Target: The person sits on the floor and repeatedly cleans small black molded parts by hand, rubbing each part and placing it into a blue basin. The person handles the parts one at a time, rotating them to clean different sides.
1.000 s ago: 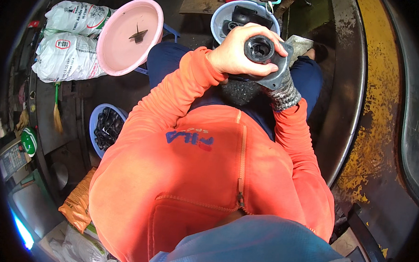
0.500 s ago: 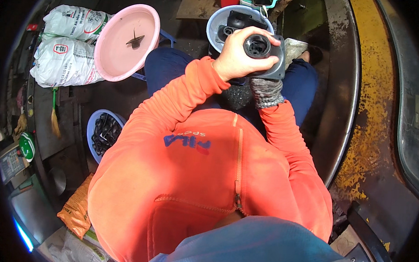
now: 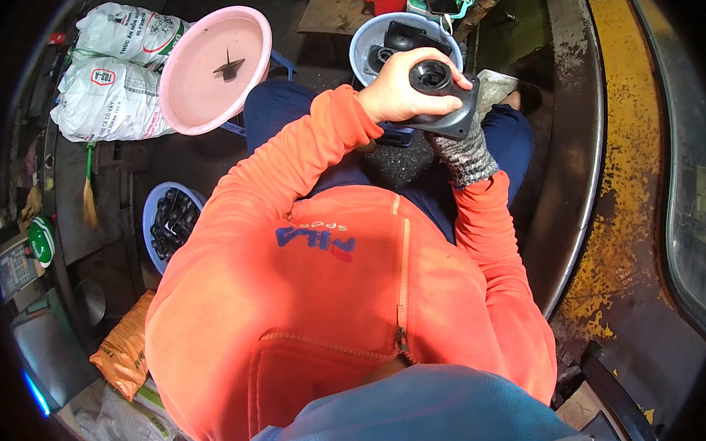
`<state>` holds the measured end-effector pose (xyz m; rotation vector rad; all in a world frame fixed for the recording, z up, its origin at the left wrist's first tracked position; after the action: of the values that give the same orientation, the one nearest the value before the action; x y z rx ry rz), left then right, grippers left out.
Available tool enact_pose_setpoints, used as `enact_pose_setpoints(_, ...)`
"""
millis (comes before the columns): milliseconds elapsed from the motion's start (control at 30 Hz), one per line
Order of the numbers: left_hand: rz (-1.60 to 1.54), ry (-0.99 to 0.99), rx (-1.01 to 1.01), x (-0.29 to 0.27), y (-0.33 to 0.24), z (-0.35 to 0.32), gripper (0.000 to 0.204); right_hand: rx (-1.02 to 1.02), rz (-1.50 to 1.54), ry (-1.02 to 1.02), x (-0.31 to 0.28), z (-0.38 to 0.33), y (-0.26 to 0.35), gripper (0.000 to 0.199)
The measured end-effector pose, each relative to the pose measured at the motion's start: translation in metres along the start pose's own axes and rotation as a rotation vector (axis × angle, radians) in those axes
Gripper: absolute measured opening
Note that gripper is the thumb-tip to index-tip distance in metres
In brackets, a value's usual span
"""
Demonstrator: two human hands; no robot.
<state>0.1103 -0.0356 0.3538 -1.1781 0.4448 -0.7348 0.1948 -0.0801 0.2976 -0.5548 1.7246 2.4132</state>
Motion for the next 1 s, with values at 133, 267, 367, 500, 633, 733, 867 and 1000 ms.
enact_pose_setpoints(133,0.016,0.097,-0.036,-0.003,0.016,0.005,0.028,-0.060,0.005,-0.148,-0.006,-0.001,0.004,0.036)
enact_pose_setpoints(267,-0.029,0.232,-0.079,-0.001,0.024,0.009,0.026,0.124,0.125,-0.142,0.000,-0.007,-0.024,0.035)
enact_pose_setpoints(367,-0.173,0.391,-0.115,0.004,0.026,0.010,0.028,-0.145,-0.317,-0.090,0.004,-0.011,-0.020,0.042)
enact_pose_setpoints(500,-0.400,0.675,-0.032,0.018,0.026,0.011,0.034,0.225,0.116,-0.064,0.009,-0.019,-0.053,0.057)
enact_pose_setpoints(633,-0.365,0.780,-0.077,0.015,0.028,0.024,0.054,0.619,0.763,-0.151,0.014,-0.022,-0.063,0.058)
enact_pose_setpoints(733,0.101,0.459,-0.076,-0.013,0.020,0.041,0.069,0.169,0.407,-0.275,-0.015,0.008,-0.031,0.047)
enact_pose_setpoints(867,0.477,0.184,0.063,-0.004,-0.001,0.023,0.055,-0.156,0.036,-0.491,-0.023,0.013,-0.002,0.039)
enact_pose_setpoints(1000,0.359,-0.183,0.182,0.005,0.000,0.008,0.038,-0.002,0.537,-0.565,-0.010,0.009,-0.026,0.030)
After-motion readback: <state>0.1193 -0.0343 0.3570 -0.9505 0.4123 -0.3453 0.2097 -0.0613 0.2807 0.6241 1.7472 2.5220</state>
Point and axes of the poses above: each hand's wrist, its own z-axis towards the middle knuckle, its own x-axis out of the palm, y = z × x, the point moved 7 cm from there along z, towards the middle knuckle, and after that the axes turned 2 degrees about -x, right-handed, at the moved point
